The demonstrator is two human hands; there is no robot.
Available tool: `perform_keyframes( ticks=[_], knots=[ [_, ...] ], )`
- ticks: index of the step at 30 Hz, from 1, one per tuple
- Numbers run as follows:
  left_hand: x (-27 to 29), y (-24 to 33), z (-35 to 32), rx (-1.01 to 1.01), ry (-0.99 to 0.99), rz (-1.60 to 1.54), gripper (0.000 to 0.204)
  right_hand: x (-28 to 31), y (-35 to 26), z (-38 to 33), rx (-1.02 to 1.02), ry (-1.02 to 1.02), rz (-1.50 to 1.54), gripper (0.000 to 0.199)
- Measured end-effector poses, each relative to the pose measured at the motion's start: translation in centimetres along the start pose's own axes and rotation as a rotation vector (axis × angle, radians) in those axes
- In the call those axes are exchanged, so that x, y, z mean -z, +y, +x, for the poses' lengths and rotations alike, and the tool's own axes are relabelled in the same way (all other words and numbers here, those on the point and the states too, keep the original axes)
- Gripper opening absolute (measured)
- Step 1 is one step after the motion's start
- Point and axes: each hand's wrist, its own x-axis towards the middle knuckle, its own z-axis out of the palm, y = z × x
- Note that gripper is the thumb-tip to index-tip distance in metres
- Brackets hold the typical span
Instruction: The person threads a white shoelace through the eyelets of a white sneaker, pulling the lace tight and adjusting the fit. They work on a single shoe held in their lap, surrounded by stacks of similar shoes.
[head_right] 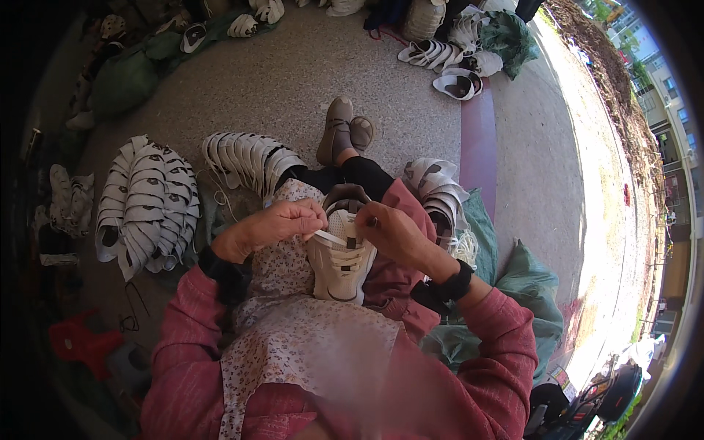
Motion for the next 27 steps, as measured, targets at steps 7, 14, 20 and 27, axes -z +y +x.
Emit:
perform_keyframes(
  ticks=[7, 14, 20, 27],
  knots=[
    [3.2, 0.9, -5.8, -0.275, 0.861, 1.249, 0.017, 0.9, -0.3, -0.2, 0.118, 0.079, 0.037, 0.016],
    [-2.9, -2.5, -4.5, -0.180, 0.366, 0.660, 0.030, -2.0, -2.0, 1.5, 0.315, -0.011, -0.413, 0.015],
    [-4.5, -3.0, -1.5, -0.465, 0.564, 0.953, 0.023, -1.8, -2.0, 2.4, 0.312, -0.027, -0.395, 0.012],
    [-4.8, -2.4, -1.0, -0.580, 0.494, 0.979, 0.016, 0.9, 0.3, 3.1, 0.315, 0.081, -0.354, 0.018]
  ],
)
